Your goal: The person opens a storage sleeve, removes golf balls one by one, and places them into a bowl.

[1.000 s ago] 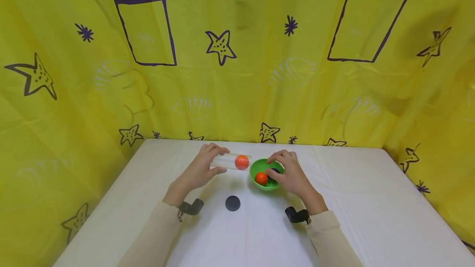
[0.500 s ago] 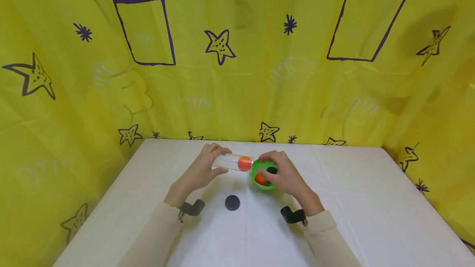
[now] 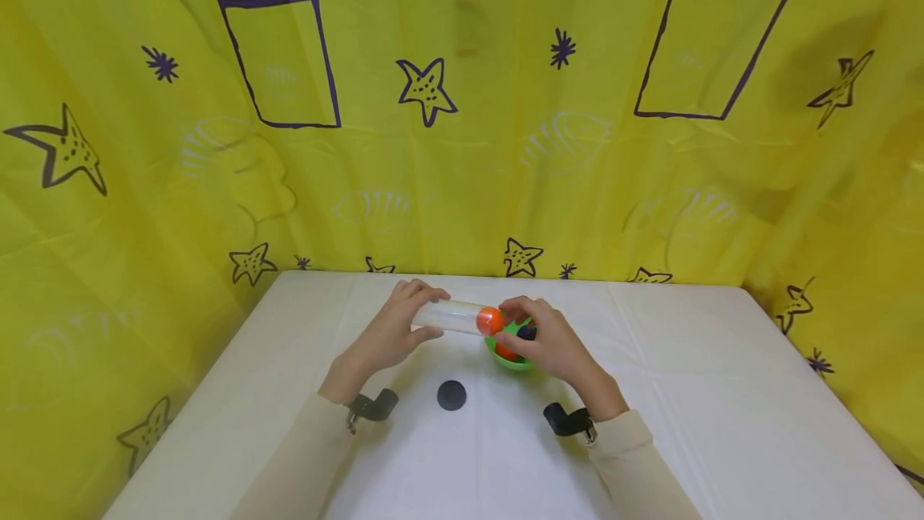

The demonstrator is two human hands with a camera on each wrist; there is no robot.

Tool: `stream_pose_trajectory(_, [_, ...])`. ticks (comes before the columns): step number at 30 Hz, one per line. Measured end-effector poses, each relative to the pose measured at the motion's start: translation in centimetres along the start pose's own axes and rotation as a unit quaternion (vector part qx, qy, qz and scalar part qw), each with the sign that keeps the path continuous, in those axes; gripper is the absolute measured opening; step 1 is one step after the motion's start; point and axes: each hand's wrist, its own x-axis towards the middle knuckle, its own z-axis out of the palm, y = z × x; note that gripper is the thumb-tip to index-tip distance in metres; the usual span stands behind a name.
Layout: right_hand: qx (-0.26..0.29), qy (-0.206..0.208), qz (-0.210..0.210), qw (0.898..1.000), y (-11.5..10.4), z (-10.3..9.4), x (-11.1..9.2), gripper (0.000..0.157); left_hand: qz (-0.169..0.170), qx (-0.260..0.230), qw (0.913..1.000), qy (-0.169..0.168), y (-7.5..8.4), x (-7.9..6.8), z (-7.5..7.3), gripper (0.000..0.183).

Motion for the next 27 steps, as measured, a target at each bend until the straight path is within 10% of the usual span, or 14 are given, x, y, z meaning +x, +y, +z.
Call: stream_pose_trajectory(27, [-0.032, 0.033, 0.019, 0.999, 1.0, -0.6, -0.1, 0.041, 0.012, -0.003, 0.9998, 0.018, -0.5, -0.2, -0.9, 0.048])
